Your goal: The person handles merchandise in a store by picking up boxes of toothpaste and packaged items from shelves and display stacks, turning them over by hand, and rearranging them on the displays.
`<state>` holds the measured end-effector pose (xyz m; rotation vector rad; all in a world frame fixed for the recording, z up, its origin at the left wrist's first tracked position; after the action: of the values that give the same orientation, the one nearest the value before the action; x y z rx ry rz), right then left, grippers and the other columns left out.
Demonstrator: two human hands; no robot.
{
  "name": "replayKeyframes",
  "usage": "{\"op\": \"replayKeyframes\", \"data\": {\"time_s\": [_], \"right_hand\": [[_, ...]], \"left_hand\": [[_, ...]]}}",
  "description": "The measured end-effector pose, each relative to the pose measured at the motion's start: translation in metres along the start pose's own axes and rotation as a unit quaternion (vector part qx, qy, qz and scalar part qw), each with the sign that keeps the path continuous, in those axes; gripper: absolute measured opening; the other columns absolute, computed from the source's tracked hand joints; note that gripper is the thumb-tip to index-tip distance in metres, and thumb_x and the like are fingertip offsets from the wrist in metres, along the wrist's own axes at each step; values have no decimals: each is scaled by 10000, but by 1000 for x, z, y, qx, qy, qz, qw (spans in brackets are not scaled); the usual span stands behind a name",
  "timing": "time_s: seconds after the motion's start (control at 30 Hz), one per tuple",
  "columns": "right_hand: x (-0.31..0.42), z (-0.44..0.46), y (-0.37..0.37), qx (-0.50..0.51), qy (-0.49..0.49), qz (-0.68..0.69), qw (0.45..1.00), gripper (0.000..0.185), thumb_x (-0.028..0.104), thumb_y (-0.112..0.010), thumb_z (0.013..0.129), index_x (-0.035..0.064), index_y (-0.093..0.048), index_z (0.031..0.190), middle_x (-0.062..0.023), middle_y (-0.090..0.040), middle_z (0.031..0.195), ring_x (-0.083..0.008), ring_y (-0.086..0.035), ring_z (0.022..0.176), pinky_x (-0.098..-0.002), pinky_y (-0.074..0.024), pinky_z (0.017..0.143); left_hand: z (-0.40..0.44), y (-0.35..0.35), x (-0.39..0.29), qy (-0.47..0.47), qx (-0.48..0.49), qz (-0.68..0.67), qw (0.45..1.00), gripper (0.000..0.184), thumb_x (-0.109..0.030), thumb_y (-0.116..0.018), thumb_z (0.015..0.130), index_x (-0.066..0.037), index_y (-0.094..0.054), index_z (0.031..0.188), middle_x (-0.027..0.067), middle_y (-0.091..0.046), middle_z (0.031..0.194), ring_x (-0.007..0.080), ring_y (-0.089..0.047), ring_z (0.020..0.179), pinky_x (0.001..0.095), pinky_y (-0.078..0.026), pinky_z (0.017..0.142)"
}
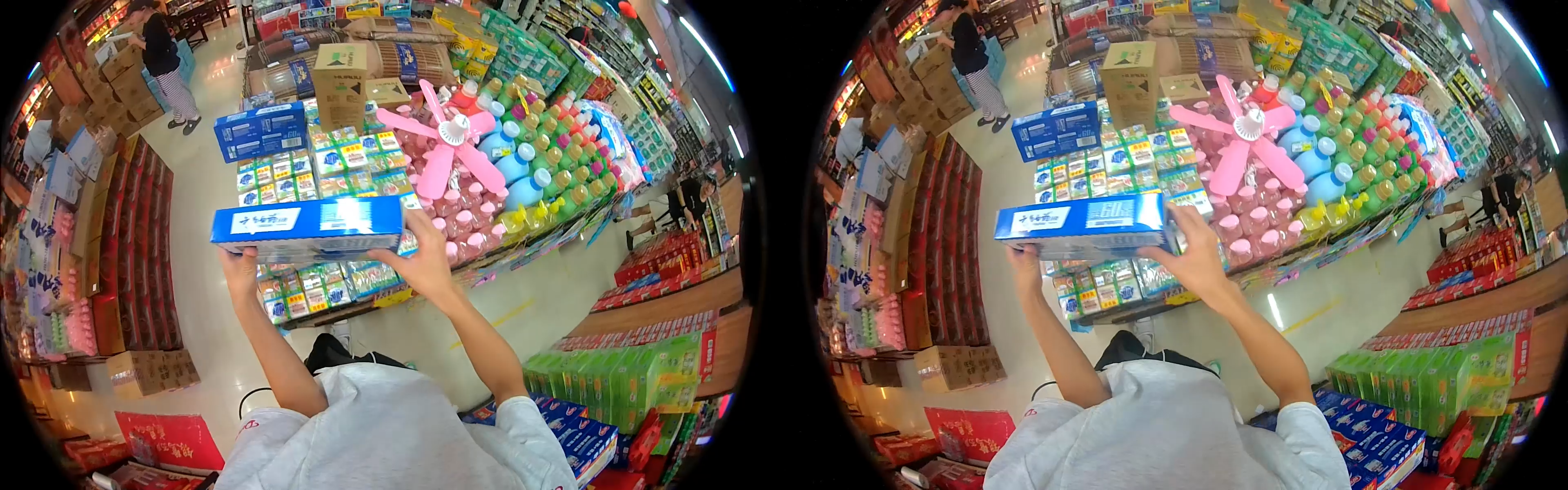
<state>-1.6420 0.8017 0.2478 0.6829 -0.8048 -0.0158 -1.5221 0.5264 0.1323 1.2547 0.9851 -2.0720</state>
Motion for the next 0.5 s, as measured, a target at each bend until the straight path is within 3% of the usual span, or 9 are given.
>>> {"op": "replayKeyframes", "data": {"time_s": [0.17, 0.27, 0.3, 0.33, 0.43, 0.5], "right_hand": [[14, 62, -59, 27, 10, 20, 999, 690, 186, -802, 643, -30, -490, 1218, -214, -585, 1124, -351, -579, 1012, -409, -460, 851], [8, 90, -86, 46, 3, 19, 999, 684, 173, -798, 641, -36, -485, 1212, -218, -592, 1108, -366, -574, 1017, -410, -461, 846], [7, 99, -94, 63, -17, 11, 998, 692, 166, -791, 646, -35, -466, 1222, -225, -602, 1074, -386, -566, 1016, -413, -459, 845], [2, 109, -103, 63, -20, 11, 998, 692, 166, -791, 646, -35, -466, 1222, -225, -602, 1074, -386, -566, 1016, -413, -459, 845], [-24, 137, -130, 53, -20, -19, 998, 626, 165, -774, 664, -35, -470, 1172, -239, -625, 1014, -394, -599, 952, -419, -473, 808], [-34, 153, -141, 72, -54, -13, 996, 629, 162, -775, 661, -34, -471, 1175, -235, -623, 1007, -394, -598, 947, -421, -473, 805]], "left_hand": [[50, 50, 17, -30, -61, 0, 998, 817, -561, -761, 659, -15, -482, 1199, 58, -565, 1100, 181, -512, 1049, 335, -385, 941], [67, 57, 14, -2, -68, 37, 997, 784, -524, -771, 665, -13, -491, 1190, 58, -565, 1104, 181, -506, 1063, 334, -372, 957], [77, 64, 21, 15, -43, 1, 999, 636, -355, -791, 730, -17, -498, 1183, 56, -570, 1095, 171, -511, 1046, 330, -375, 952], [87, 69, 27, 18, -41, 2, 999, 636, -355, -791, 730, -17, -498, 1183, 56, -570, 1095, 171, -511, 1046, 330, -375, 952], [118, 67, 44, 41, -8, 16, 999, 425, -39, -704, 785, -27, -513, 1163, 52, -587, 1077, 145, -530, 995, 314, -401, 918], [135, 62, 55, 53, 16, 19, 998, 398, -34, -676, 805, -28, -506, 1165, 55, -585, 1089, 152, -524, 1023, 320, -380, 942]]}}
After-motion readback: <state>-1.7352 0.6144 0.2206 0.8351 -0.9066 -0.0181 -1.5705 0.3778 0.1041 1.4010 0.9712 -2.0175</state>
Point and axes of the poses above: each hand's wrist, its own z-axis towards the middle knuckle, its own y-axis out of the back of the hand, x = y × z, the point moved 2 cm from there along z, towards the middle knuckle
